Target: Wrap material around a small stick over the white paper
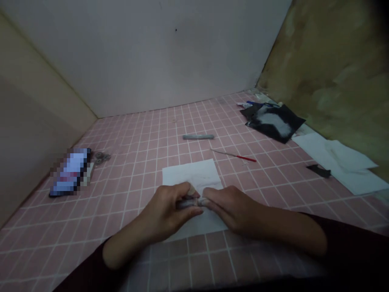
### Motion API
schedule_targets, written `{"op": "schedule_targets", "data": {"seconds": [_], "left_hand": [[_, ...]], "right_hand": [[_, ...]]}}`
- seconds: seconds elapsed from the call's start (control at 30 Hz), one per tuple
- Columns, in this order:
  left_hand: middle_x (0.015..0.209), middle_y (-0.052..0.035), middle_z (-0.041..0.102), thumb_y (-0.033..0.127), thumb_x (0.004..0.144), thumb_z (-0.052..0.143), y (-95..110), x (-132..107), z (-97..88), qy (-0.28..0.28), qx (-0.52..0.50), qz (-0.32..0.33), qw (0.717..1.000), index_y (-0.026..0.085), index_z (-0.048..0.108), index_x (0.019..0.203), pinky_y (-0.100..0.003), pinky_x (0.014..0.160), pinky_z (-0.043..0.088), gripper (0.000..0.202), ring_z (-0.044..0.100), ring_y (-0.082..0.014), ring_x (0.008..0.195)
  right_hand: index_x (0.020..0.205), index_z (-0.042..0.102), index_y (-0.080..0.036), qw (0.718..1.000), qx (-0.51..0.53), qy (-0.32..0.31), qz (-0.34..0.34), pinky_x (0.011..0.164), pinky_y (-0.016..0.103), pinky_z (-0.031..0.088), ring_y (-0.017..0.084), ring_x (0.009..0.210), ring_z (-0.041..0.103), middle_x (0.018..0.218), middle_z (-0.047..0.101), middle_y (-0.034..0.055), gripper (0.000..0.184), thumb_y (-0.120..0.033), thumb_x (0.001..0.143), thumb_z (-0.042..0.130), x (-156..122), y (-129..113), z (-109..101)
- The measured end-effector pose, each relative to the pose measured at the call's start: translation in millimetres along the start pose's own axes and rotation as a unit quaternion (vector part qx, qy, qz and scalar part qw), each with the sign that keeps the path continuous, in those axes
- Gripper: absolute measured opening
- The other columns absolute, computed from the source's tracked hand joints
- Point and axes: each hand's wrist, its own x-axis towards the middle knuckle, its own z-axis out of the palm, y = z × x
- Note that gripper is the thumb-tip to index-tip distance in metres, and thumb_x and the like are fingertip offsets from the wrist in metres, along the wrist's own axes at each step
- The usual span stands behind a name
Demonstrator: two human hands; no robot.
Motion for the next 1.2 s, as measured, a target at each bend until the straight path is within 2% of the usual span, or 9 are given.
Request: {"op": "schedule_targets", "data": {"seconds": [0.13, 0.23, 0.4, 0.53, 0.7, 0.83, 0.97, 1.1, 1.2], "left_hand": [[0.071, 0.0015, 0.058, 0.027, 0.082, 0.061, 1, 9, -7.0, -0.085, -0.188, -0.074, 0.976, 0.016, 0.053, 0.083, -0.020, 0.054, 0.041, 0.014, 0.052, -0.0099, 0.060], [0.075, -0.0004, 0.060, 0.026, 0.085, 0.060, 1, 11, -4.2, -0.026, -0.036, -0.022, 0.999, 0.016, 0.056, 0.086, -0.024, 0.059, 0.043, 0.011, 0.055, -0.0124, 0.066], [0.075, -0.0039, 0.061, 0.021, 0.087, 0.056, 2, 11, -2.4, 0.069, 0.201, 0.159, 0.964, 0.016, 0.058, 0.086, -0.034, 0.070, 0.044, 0.005, 0.055, -0.0176, 0.072], [0.079, -0.0030, 0.063, 0.027, 0.084, 0.062, 2, 22, -14.5, -0.019, 0.002, 0.034, 0.999, 0.017, 0.056, 0.087, -0.028, 0.064, 0.046, 0.012, 0.059, -0.0157, 0.071], [0.072, 0.0003, 0.059, 0.030, 0.082, 0.063, -4, 30, -17.7, -0.115, -0.138, -0.043, 0.983, 0.017, 0.052, 0.083, -0.023, 0.057, 0.045, 0.017, 0.057, -0.0124, 0.064], [0.078, -0.0026, 0.061, 0.022, 0.086, 0.059, -7, 23, -5.3, 0.011, 0.146, 0.091, 0.985, 0.018, 0.057, 0.093, -0.030, 0.066, 0.047, 0.009, 0.057, -0.0160, 0.072], [0.080, -0.0041, 0.062, 0.014, 0.084, 0.060, -4, 17, 0.1, 0.094, 0.248, 0.219, 0.939, 0.018, 0.057, 0.095, -0.036, 0.077, 0.047, 0.011, 0.057, -0.0178, 0.076], [0.082, -0.0032, 0.064, 0.024, 0.084, 0.063, 1, 19, -9.3, 0.040, 0.101, 0.068, 0.992, 0.017, 0.057, 0.089, -0.028, 0.066, 0.048, 0.010, 0.060, -0.0161, 0.074], [0.073, -0.0002, 0.060, 0.033, 0.083, 0.064, 0, 21, -16.3, -0.061, -0.066, -0.039, 0.995, 0.016, 0.053, 0.082, -0.023, 0.057, 0.046, 0.020, 0.058, -0.0131, 0.065]], "right_hand": [[0.078, 0.047, -0.018, 0.985, -0.150, 0.030, -0.084, 0.059, 0.028, 0.033, 0.013, 0.059, 0.042, 0.067, 0.050, 0.0003, 0.012, -0.018, 0.087, 0.039, -2, 4, 3], [0.073, 0.046, -0.018, 0.998, 0.061, 0.003, 0.032, 0.056, 0.025, 0.038, 0.010, 0.052, 0.042, 0.061, 0.045, -0.0029, 0.024, -0.032, 0.091, 0.039, 6, 7, -2], [0.067, 0.041, -0.021, 0.899, 0.382, -0.145, 0.157, 0.049, 0.025, 0.043, 0.006, 0.033, 0.020, 0.040, 0.021, -0.0127, 0.033, -0.043, 0.090, 0.035, 16, 8, -14], [0.073, 0.047, -0.018, 0.998, 0.049, 0.024, 0.028, 0.053, 0.024, 0.036, 0.010, 0.050, 0.041, 0.057, 0.043, -0.0038, 0.020, -0.028, 0.089, 0.040, 7, 3, -11], [0.087, 0.054, -0.016, 0.968, -0.217, 0.084, -0.096, 0.058, 0.028, 0.033, 0.014, 0.059, 0.045, 0.070, 0.056, 0.0033, 0.014, -0.015, 0.087, 0.040, 1, 5, -5], [0.069, 0.045, -0.018, 0.996, 0.067, -0.010, 0.065, 0.055, 0.026, 0.037, 0.010, 0.047, 0.039, 0.052, 0.041, -0.0044, 0.024, -0.027, 0.090, 0.038, 11, 7, -14], [0.067, 0.039, -0.020, 0.930, 0.312, -0.118, 0.152, 0.048, 0.025, 0.041, 0.007, 0.034, 0.023, 0.042, 0.023, -0.0109, 0.032, -0.035, 0.093, 0.028, 16, 2, -23], [0.072, 0.048, -0.017, 0.999, 0.002, 0.039, 0.014, 0.053, 0.024, 0.036, 0.010, 0.052, 0.044, 0.061, 0.048, -0.0012, 0.023, -0.027, 0.091, 0.039, 7, -2, -15], [0.085, 0.053, -0.015, 0.963, -0.228, 0.092, -0.106, 0.053, 0.026, 0.031, 0.013, 0.058, 0.046, 0.069, 0.055, 0.0025, 0.012, -0.016, 0.087, 0.041, 1, 0, -5]]}}
